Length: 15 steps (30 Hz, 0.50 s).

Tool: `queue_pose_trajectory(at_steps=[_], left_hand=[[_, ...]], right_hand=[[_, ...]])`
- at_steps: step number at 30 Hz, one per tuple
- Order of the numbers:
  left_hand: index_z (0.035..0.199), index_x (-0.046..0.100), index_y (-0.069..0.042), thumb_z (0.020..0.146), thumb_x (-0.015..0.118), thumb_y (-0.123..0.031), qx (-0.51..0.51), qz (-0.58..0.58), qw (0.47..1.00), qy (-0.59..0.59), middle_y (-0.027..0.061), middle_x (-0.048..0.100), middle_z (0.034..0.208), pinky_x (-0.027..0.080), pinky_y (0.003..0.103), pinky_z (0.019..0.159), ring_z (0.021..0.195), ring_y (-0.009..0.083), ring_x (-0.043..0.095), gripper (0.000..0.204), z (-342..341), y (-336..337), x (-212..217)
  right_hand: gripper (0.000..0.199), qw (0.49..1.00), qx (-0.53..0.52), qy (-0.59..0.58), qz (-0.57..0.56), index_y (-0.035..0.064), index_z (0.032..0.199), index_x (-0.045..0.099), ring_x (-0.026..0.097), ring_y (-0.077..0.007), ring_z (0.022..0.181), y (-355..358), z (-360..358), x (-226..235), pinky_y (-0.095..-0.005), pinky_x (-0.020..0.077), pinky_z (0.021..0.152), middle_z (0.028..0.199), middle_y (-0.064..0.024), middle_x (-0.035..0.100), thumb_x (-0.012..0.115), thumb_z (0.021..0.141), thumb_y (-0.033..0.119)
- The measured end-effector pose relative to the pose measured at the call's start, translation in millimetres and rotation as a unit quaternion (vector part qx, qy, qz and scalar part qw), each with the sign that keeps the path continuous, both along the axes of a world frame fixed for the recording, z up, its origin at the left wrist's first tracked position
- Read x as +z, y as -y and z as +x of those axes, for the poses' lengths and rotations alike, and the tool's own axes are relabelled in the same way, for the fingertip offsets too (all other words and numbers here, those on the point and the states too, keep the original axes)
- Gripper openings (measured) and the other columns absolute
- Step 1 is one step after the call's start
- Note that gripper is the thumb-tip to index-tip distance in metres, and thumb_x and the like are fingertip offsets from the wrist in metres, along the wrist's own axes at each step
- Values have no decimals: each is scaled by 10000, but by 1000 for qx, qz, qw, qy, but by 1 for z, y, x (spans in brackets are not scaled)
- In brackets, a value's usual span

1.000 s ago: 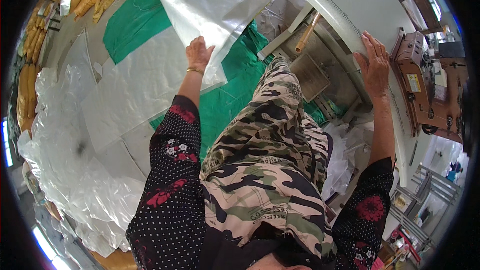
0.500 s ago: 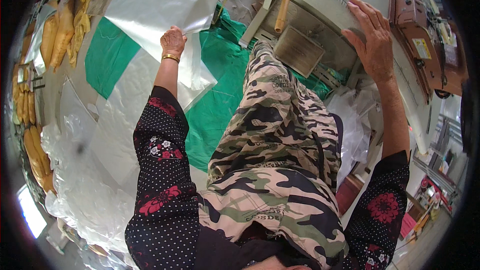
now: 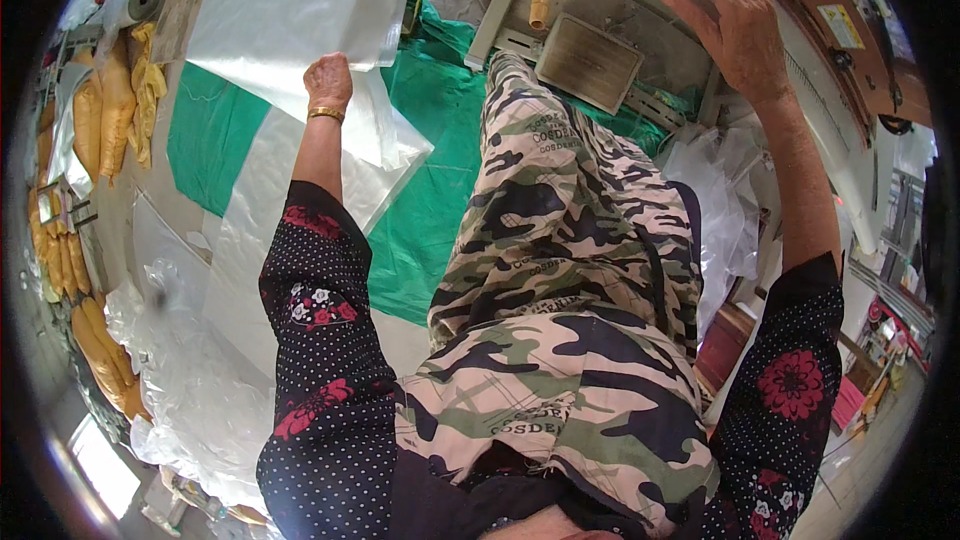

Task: The person is sewing large white plastic bags using an industrial sewing machine.

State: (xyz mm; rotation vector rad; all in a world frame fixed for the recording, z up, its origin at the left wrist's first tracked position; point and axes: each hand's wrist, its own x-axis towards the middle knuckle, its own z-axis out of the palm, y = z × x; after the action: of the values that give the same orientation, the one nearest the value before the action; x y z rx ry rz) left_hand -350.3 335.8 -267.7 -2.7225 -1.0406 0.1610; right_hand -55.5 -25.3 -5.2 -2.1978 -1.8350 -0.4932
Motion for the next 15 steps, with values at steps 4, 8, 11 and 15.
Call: queue_pose_trajectory(at_steps=[4,8,11,15], left_hand=[[776,733,-77,827,565,-76,-13,6,1000,3,174,697,788,580,391,682,782,313,709,175,-8,-5,0],[766,712,-76,821,583,-114,-32,19,999,23,164,693,771,576,397,671,754,317,704,146,-19,-14,0],[760,681,-84,818,602,-165,-60,38,997,34,150,688,759,570,402,660,740,312,697,127,-26,-23,0],[760,681,-96,824,607,-192,-54,52,996,47,153,687,768,566,426,662,741,317,691,136,-55,-55,-6]], right_hand=[[474,1000,-8,-2,-6,1,1193,589,522,-317,1190,0,-1,-1,-440,413,990,1267,-150,578,662,870,339],[467,1000,-1,-7,2,-4,1181,595,525,-315,1187,1,-1,-1,-437,417,988,1261,-150,584,674,862,327],[457,1000,-6,1,4,-9,1174,596,529,-318,1181,1,-1,-2,-433,422,986,1254,-150,586,678,858,311],[447,1000,5,-3,13,-16,1166,595,534,-323,1172,-1,0,-4,-428,429,980,1247,-156,589,685,848,285]])
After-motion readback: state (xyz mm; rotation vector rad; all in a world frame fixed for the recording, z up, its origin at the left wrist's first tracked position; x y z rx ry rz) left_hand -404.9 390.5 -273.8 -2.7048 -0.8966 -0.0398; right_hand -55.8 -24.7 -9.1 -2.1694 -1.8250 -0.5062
